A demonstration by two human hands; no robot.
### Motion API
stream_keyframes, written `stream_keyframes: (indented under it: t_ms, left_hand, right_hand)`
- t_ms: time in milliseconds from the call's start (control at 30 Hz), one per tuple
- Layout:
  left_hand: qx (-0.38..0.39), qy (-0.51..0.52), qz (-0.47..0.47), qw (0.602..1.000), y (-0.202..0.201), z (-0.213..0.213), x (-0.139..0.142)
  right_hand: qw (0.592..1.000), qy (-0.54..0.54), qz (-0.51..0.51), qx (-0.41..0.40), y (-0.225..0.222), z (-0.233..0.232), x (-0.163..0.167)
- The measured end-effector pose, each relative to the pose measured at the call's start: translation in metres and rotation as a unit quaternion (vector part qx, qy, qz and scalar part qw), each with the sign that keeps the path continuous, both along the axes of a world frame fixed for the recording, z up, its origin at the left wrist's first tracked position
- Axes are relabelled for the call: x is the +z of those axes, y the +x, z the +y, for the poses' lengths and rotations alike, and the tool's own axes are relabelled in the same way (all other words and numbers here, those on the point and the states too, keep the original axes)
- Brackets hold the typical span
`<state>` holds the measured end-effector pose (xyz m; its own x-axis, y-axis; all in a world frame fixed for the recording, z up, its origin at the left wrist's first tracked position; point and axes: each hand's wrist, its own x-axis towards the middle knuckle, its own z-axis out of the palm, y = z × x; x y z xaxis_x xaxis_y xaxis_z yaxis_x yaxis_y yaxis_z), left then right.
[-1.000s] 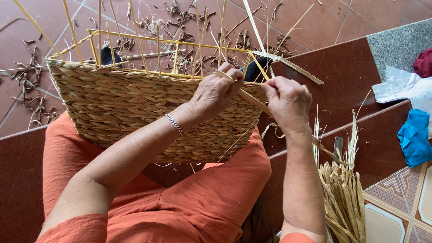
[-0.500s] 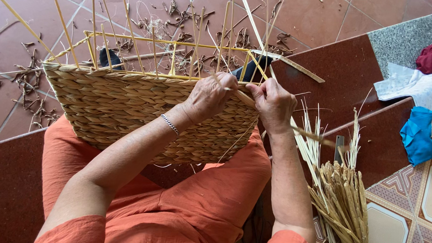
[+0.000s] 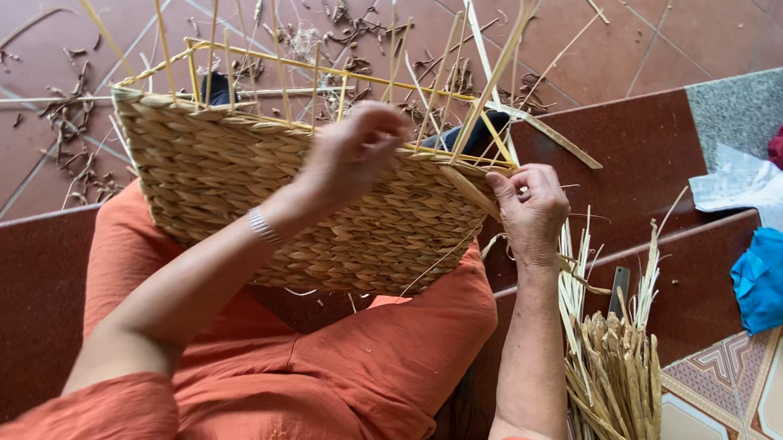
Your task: The person weaves a rectangular basket using dried palm leaves, interlacing them through a metal frame. They trim excess material with scissors and continue weaving the sides and base.
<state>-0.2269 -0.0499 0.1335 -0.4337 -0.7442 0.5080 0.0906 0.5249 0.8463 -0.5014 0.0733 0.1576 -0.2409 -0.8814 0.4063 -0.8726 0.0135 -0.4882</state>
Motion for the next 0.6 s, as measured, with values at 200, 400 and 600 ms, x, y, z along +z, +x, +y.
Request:
stream_keyframes:
  t_ms: [200, 400, 600]
  left_hand:
    - [0.439, -0.187, -0.148, 0.866, 0.174, 0.018, -0.026]
    - [0.272, 0.222, 0.005, 0.936, 0.205, -0.006, -0.073]
    - [0.296, 0.223, 0.013, 0.928, 0.187, -0.033, -0.096]
  right_hand:
    - [0.998, -0.012, -0.053, -0.009, -0.017, -0.004, -0.015]
    - [0.995, 0.006, -0.090, -0.048, -0.041, -0.010, -0.021]
    - [0.992, -0.034, -0.106, -0.062, -0.049, -0.012, -0.031]
